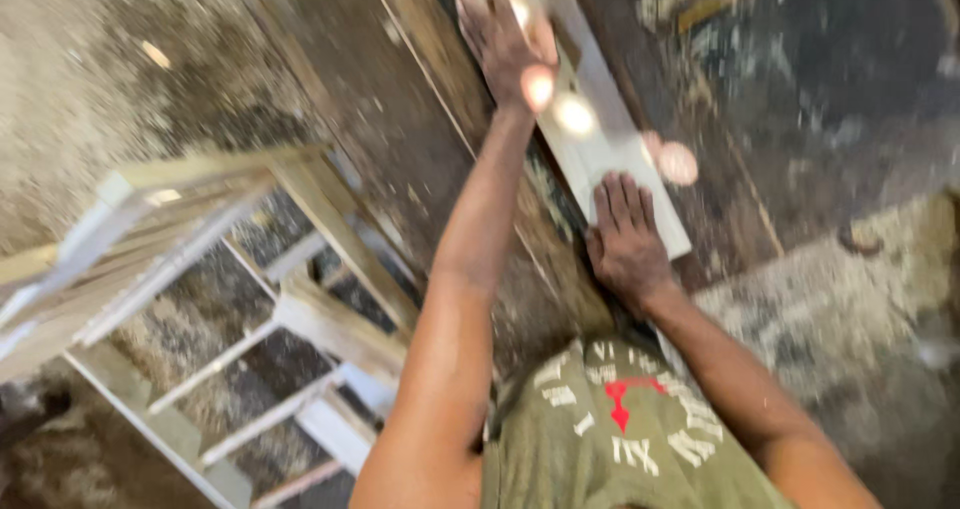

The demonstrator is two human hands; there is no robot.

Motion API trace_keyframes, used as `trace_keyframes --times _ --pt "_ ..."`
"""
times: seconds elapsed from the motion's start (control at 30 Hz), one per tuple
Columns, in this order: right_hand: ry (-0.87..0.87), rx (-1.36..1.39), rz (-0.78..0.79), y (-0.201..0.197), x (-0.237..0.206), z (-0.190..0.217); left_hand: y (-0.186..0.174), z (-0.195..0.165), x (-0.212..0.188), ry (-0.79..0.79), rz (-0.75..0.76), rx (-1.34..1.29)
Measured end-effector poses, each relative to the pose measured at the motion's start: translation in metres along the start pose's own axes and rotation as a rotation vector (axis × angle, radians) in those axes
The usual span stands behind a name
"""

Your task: The person picks up wooden planks and boards from a stack and feeds them across a woodworking machine, at one point using an adjustable wrench to adjust a bolt on the machine. They continue moving planks one at a time across the work area and stack finished pieces.

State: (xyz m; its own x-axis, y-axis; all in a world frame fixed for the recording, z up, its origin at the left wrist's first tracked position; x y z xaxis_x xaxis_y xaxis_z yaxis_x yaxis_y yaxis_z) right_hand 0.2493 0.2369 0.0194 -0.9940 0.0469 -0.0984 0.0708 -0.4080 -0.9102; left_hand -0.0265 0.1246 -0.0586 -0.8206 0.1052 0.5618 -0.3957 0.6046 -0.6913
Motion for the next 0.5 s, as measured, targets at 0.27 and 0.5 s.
trace_keyframes --times 0.27,0.5 --pt "-0.043 -0.025 -0.084 0.005 0.066 0.013 0.0 0.017 0.071 -0.14 0.203 0.095" --pt "0.007 0.041 -0.028 0.013 0.112 0.025 0.013 0.049 0.109 -0.104 0.224 0.168"
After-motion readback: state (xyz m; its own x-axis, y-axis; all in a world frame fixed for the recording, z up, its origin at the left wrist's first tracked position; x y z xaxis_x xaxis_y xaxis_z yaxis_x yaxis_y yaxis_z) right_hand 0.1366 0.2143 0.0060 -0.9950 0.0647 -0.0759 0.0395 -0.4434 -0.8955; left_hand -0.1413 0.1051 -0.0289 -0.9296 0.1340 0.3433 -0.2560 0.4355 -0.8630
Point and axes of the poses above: each hand's wrist, its own x-axis towards the middle knuckle, its own y-axis out of the palm, z = x × y, the point moved 2 cm from there along x, towards the middle knuckle, and after that the axes turned 12 degrees about y, right-handed, at the moved point
